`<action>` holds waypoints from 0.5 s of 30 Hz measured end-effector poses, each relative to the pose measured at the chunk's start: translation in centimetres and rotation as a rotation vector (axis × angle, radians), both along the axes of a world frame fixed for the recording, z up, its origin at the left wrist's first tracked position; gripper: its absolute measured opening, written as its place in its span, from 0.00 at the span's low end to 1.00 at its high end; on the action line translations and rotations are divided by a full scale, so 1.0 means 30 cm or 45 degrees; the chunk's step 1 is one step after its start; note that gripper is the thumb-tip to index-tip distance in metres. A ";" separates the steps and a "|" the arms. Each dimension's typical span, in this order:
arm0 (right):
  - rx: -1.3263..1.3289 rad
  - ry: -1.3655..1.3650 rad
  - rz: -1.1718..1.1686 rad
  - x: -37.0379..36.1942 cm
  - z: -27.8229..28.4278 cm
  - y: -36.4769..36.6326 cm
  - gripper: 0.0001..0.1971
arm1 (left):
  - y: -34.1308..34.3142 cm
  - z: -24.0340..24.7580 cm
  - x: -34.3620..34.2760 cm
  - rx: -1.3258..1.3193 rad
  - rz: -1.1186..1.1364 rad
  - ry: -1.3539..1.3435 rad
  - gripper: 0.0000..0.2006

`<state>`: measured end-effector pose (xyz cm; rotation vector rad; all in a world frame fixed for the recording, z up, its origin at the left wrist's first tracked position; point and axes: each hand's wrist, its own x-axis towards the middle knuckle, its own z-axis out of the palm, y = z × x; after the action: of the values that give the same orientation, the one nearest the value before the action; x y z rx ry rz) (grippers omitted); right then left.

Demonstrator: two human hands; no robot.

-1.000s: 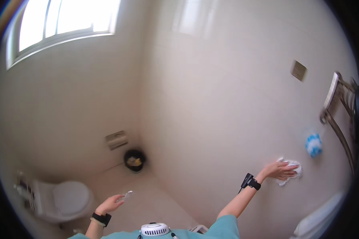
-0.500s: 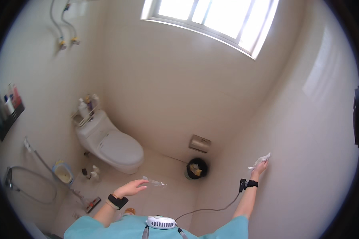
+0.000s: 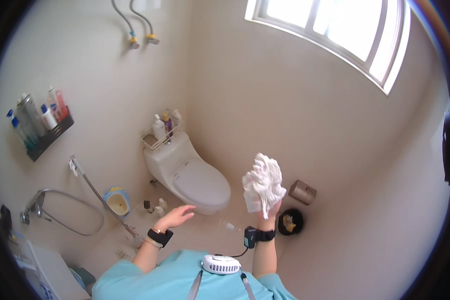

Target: The person wipes a bathroom wall and a toilet paper holder with a cloth, and then cleans a small plastic container by scrubbing it with a brush under running water from a showerhead.

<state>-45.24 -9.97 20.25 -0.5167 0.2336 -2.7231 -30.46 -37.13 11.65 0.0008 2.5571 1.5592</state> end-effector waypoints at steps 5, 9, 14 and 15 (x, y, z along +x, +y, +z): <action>0.044 -0.003 0.019 -0.066 0.046 -0.127 0.29 | -0.032 0.067 -0.035 -0.022 -0.029 0.071 0.20; 0.108 0.029 -0.003 -0.134 0.005 -0.089 0.29 | -0.077 -0.020 -0.006 0.125 -0.039 -0.047 0.20; 0.198 0.131 -0.387 -0.423 0.211 0.106 0.25 | -0.158 -0.154 0.042 0.434 0.316 -0.105 0.17; 0.170 0.223 -0.444 -0.534 0.227 0.207 0.22 | -0.167 -0.174 0.046 0.455 0.354 -0.119 0.17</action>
<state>-61.28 -3.78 27.06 -0.7372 0.5977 -2.9668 -29.09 -42.15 6.42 -0.3929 2.2493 2.0423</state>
